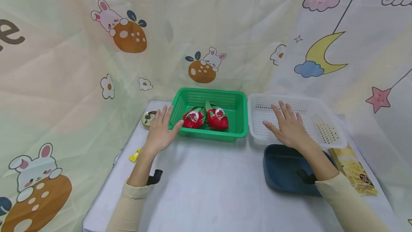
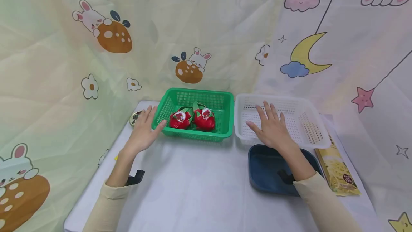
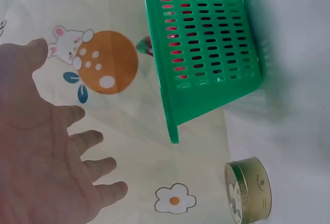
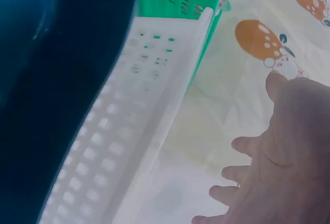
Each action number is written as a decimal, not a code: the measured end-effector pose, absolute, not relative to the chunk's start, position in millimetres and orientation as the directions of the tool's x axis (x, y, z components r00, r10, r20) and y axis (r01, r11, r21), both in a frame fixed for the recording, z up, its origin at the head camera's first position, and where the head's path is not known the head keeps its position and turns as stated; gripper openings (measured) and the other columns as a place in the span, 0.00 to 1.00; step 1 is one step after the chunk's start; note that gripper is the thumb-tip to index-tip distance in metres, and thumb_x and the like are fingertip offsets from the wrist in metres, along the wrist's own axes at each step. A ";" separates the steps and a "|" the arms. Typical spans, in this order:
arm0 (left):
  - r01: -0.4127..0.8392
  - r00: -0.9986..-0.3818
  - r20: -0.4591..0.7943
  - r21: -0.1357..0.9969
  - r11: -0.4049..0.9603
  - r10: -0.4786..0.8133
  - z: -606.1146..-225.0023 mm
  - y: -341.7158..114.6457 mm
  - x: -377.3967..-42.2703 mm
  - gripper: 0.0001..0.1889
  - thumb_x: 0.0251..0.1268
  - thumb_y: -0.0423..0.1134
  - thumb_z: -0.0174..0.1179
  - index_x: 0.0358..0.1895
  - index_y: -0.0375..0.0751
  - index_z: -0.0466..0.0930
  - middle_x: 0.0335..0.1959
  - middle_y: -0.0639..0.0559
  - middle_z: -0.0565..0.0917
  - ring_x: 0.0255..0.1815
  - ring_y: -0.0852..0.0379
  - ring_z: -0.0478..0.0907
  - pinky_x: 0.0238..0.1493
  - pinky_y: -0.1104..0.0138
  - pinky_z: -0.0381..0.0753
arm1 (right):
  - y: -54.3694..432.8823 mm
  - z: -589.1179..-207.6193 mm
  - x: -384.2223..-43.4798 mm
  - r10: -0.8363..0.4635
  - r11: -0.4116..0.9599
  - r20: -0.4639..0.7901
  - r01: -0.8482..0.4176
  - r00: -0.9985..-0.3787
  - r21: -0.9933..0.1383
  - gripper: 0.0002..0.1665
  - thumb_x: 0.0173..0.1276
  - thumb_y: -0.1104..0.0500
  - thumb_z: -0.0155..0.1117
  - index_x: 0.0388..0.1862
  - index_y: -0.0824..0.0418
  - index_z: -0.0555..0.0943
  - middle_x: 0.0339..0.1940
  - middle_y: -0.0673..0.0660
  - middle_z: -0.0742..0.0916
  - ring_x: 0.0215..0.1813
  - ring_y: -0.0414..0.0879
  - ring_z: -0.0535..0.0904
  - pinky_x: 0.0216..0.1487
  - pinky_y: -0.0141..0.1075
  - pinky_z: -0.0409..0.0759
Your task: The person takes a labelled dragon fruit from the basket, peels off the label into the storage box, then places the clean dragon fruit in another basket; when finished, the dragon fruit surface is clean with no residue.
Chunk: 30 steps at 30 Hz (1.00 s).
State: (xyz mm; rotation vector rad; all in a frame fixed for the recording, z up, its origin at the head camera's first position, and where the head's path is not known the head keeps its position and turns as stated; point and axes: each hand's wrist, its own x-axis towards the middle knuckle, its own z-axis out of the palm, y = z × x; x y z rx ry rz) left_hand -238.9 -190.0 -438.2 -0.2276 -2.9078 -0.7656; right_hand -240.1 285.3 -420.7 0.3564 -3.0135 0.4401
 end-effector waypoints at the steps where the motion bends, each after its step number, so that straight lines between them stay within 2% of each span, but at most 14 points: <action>1: 0.175 -0.980 0.165 0.487 0.856 0.107 -437.5 -190.8 -238.9 0.47 0.76 0.73 0.42 0.87 0.51 0.40 0.87 0.43 0.43 0.86 0.36 0.33 0.80 0.33 0.39 | 282.6 -419.3 -241.7 -0.219 0.932 0.110 -0.241 -0.969 -0.270 0.53 0.80 0.28 0.44 0.87 0.62 0.48 0.87 0.69 0.44 0.85 0.70 0.36 0.74 0.79 0.37; 11: 0.155 -0.983 0.169 0.603 0.783 0.064 -438.2 -201.6 -235.8 0.45 0.77 0.71 0.43 0.87 0.54 0.41 0.87 0.43 0.44 0.86 0.35 0.39 0.77 0.29 0.47 | 253.9 -411.2 -259.5 -0.267 0.907 0.131 -0.295 -0.955 -0.301 0.51 0.81 0.32 0.47 0.86 0.64 0.51 0.86 0.70 0.47 0.85 0.69 0.39 0.74 0.78 0.40; 15: 0.140 -0.986 0.163 0.661 0.737 0.041 -442.6 -208.8 -234.0 0.45 0.77 0.71 0.44 0.87 0.54 0.41 0.87 0.44 0.45 0.86 0.37 0.41 0.77 0.29 0.49 | 240.8 -412.6 -266.7 -0.283 0.890 0.131 -0.311 -0.950 -0.333 0.49 0.82 0.34 0.47 0.85 0.65 0.51 0.86 0.71 0.49 0.85 0.70 0.42 0.75 0.76 0.45; 23: 0.085 -0.989 0.143 0.770 0.633 -0.042 -444.2 -215.9 -233.2 0.41 0.81 0.66 0.40 0.87 0.51 0.44 0.86 0.42 0.49 0.85 0.37 0.44 0.79 0.34 0.47 | 220.3 -413.4 -285.7 -0.309 0.837 0.105 -0.323 -0.945 -0.441 0.45 0.85 0.36 0.39 0.85 0.67 0.50 0.85 0.73 0.50 0.82 0.73 0.50 0.76 0.71 0.55; 27: 0.044 -0.986 0.127 0.819 0.573 -0.106 -444.7 -216.3 -232.9 0.39 0.82 0.65 0.40 0.86 0.50 0.47 0.85 0.42 0.53 0.84 0.36 0.48 0.80 0.35 0.49 | 212.3 -414.7 -295.4 -0.302 0.809 0.118 -0.320 -0.946 -0.492 0.44 0.86 0.38 0.40 0.83 0.69 0.54 0.84 0.73 0.56 0.82 0.71 0.53 0.78 0.68 0.56; 30: 0.014 -0.983 0.106 0.852 0.523 -0.147 -445.8 -216.8 -232.6 0.38 0.82 0.64 0.40 0.86 0.51 0.49 0.84 0.42 0.57 0.82 0.34 0.54 0.78 0.35 0.57 | 207.2 -417.1 -302.3 -0.296 0.784 0.136 -0.322 -0.945 -0.530 0.42 0.86 0.40 0.42 0.82 0.70 0.57 0.81 0.73 0.63 0.80 0.70 0.59 0.77 0.66 0.59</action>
